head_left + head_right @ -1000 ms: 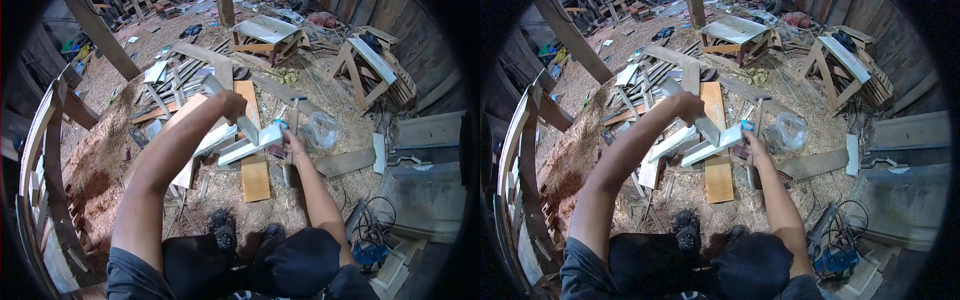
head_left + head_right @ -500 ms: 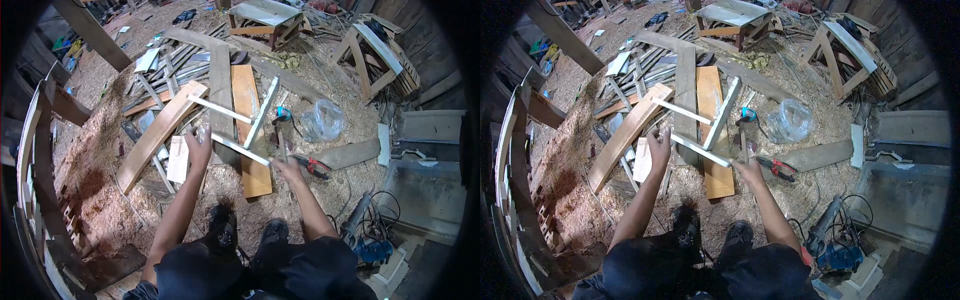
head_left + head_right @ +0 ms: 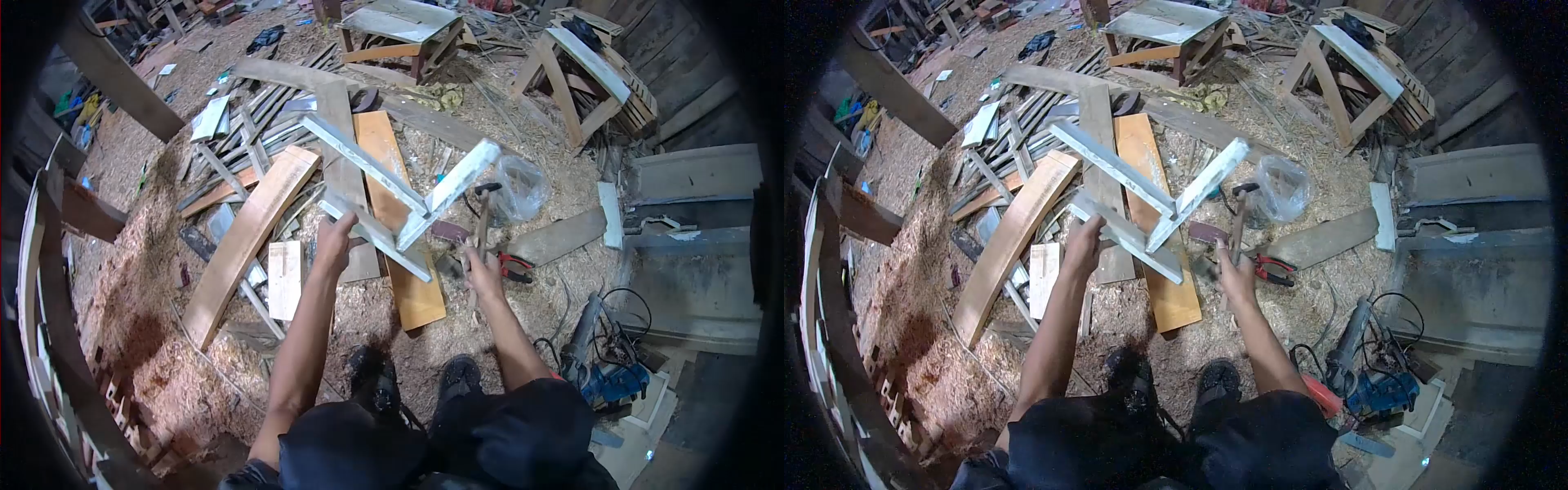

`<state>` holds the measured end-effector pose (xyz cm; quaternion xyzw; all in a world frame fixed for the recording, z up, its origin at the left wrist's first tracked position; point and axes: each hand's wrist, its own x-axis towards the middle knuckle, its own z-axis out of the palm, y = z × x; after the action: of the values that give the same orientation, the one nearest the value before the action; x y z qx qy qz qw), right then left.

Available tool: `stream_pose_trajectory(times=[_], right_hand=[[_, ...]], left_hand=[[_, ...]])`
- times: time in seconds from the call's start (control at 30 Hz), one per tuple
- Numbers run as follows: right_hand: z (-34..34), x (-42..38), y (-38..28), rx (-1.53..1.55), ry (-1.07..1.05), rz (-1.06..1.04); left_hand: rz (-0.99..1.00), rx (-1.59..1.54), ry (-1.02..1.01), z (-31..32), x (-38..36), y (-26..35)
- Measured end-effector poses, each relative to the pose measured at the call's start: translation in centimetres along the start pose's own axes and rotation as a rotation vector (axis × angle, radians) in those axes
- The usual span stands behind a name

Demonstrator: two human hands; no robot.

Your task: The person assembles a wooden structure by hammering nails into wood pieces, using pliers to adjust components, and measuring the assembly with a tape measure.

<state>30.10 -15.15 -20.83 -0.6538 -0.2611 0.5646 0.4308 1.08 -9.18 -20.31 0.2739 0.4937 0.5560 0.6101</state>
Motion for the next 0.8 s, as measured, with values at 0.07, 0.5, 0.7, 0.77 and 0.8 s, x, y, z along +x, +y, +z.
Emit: stream_pose_trajectory(times=[0.07, 0.5, 0.7, 0.77, 0.8], right_hand=[[0.8, -0.6, -0.9, 0.072, -0.049, 0.013], [9.1, 4.6, -4.1, 0.295, -0.038, -0.362], [8.6, 4.7, -3.7, 0.301, -0.03, -0.408], [7.9, 4.3, -3.3, 0.311, -0.053, -0.416], [7.5, 4.0, -3.1, 0.316, -0.063, -0.406]], left_hand=[[0.149, -0.017, -0.038, 0.5, 0.1, 1.9], [0.225, 0.175, -0.079, -1.1, 1.8, 0.9], [0.297, 0.135, -0.196, 0.8, -0.1, -1.5], [0.319, 0.29, -0.242, 0.4, -0.3, -2.8], [0.341, 0.326, -0.234, 0.8, -0.6, -3.3]])
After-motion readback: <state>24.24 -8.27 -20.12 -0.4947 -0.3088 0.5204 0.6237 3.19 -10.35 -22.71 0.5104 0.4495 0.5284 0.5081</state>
